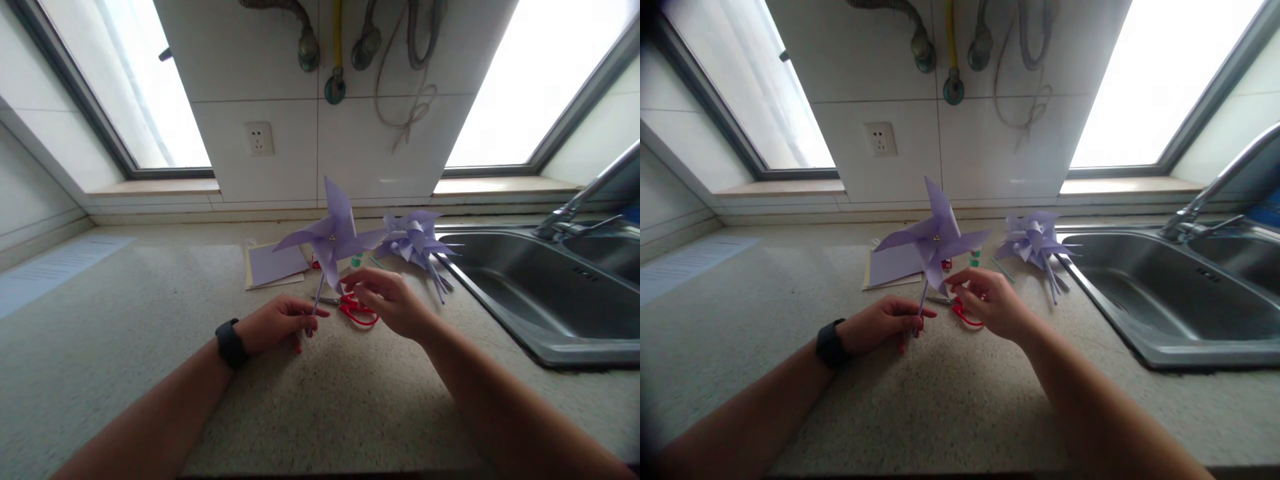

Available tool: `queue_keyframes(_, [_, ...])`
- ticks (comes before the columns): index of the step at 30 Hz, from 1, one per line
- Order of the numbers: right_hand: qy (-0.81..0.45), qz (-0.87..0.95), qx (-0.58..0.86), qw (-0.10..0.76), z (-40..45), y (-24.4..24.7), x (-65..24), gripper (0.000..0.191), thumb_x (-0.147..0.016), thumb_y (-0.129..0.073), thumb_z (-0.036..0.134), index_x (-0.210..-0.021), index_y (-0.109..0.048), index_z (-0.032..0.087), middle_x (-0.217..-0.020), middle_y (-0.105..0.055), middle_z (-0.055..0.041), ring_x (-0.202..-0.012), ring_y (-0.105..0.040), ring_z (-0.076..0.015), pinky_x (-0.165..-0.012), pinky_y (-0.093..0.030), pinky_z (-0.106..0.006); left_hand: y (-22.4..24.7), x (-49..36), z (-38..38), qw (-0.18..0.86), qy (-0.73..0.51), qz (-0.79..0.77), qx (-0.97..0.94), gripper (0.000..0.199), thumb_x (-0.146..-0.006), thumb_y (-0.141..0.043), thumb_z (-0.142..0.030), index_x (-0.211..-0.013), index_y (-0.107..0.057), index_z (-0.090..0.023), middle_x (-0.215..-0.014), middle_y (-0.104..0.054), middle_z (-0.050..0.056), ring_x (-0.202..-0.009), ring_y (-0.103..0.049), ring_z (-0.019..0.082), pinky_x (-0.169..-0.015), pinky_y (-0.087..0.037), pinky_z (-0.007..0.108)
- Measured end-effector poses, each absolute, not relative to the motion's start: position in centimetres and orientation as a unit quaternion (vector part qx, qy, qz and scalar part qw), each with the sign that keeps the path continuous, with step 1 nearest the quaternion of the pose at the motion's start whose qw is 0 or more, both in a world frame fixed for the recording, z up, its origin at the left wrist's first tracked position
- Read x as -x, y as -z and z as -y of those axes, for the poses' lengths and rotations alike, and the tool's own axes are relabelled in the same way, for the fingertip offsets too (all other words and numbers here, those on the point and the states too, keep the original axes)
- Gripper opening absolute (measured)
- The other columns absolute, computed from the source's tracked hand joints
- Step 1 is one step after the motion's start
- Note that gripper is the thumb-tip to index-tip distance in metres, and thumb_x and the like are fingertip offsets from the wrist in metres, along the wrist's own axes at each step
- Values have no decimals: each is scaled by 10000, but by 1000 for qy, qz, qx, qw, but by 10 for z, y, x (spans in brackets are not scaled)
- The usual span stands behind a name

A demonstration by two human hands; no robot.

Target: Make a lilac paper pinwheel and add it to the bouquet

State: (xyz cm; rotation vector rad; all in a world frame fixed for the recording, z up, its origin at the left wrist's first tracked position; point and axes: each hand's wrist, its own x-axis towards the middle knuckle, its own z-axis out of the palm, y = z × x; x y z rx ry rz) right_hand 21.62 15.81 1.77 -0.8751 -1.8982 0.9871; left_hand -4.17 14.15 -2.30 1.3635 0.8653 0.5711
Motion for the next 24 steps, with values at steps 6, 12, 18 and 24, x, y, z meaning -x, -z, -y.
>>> queue_keyframes(6, [-416,725,352,421,-163,-9,-214,207,-897,-587,287,-1033,-703,184,-837,-705,-38,-611,-591,-91,-536,-476,-230,22,41,-140,655,-259,-380,-599,403,-871,-722,-397,-1222,-720,-200,-817,-611,27,-675,-557,114,-534,-557,215])
queue_keyframes(12, [-420,739,328,412,-155,-10,-208,218,-901,-574,249,-1071,-701,199,-869,-708,-32,-600,-577,-83,-525,-468,-225,23,41,-141,655,-258,-372,-605,405,-865,-725,-395,-1219,-720,-196,-797,-606,18,-629,-548,100,-532,-557,220])
queue_keyframes(18, [-449,760,299,362,-146,-12,-203,315,-916,-582,244,-1217,-670,214,-979,-726,-51,-635,-634,-88,-570,-531,-231,22,40,-139,645,-263,-371,-615,389,-858,-728,-409,-1181,-727,-192,-787,-605,13,-618,-547,105,-508,-542,222])
queue_keyframes(24, [-444,796,257,321,-137,-9,-190,533,-913,-560,187,-1440,-504,249,-965,-749,-36,-605,-633,-90,-570,-540,-238,19,39,-138,634,-254,-354,-640,307,-853,-724,-451,-909,-748,-149,-780,-627,31,-644,-556,119,-517,-521,213])
